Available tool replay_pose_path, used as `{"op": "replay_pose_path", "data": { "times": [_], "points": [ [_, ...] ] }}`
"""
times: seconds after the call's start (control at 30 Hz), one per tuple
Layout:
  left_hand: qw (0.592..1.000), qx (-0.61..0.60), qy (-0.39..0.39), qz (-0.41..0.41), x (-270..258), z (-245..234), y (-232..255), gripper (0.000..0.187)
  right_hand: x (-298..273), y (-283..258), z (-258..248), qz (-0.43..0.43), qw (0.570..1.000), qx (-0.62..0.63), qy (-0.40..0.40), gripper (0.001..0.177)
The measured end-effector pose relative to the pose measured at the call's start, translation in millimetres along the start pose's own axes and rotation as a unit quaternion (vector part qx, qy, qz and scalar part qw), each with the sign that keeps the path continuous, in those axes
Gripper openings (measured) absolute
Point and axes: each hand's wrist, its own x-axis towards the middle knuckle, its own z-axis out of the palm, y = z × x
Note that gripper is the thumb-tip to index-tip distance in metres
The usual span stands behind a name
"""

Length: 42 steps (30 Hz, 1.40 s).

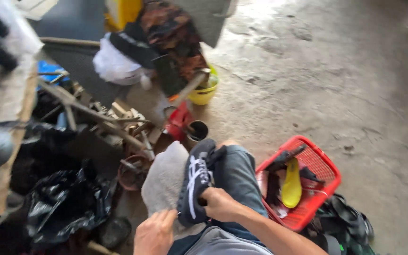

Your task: A person is manually sewing the sole of a black sneaker using a needle and thread in a workshop.

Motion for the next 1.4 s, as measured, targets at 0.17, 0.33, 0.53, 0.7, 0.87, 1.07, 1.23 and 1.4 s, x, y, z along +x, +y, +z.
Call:
{"op": "replay_pose_path", "data": {
  "times": [0.17, 0.33, 0.53, 0.7, 0.87, 1.07, 1.23, 1.4],
  "points": [
    [0.997, 0.051, -0.052, -0.032, 18, -3, 0, 0.013, 4, -11, -22, -0.014, 0.996, -0.001, -0.084, 0.009],
    [0.991, 0.052, -0.115, -0.035, 50, -7, 7, 0.010, 17, 28, -8, -0.058, 0.987, -0.107, 0.105, 0.011],
    [0.942, -0.055, -0.284, -0.170, 51, -26, 15, 0.027, 9, 42, 11, -0.125, 0.960, -0.215, 0.129, 0.013],
    [0.934, -0.036, -0.284, -0.215, 43, -14, 10, 0.037, 20, 31, 5, -0.092, 0.974, -0.195, 0.071, 0.020],
    [0.933, 0.074, -0.239, -0.257, 27, 4, 9, 0.065, 25, 45, 7, -0.166, 0.964, -0.146, 0.145, 0.008],
    [0.850, 0.083, -0.295, -0.429, -10, -92, 2, 0.073, 12, 44, -14, -0.187, 0.970, -0.076, 0.136, 0.006],
    [0.876, 0.039, -0.254, -0.408, -31, -87, 4, 0.071, 2, 49, -20, -0.210, 0.943, -0.231, 0.113, 0.006],
    [0.976, -0.101, -0.018, -0.191, 20, -60, 43, 0.066, -18, 72, -63, -0.232, 0.812, -0.484, 0.229, 0.012]
  ]
}}
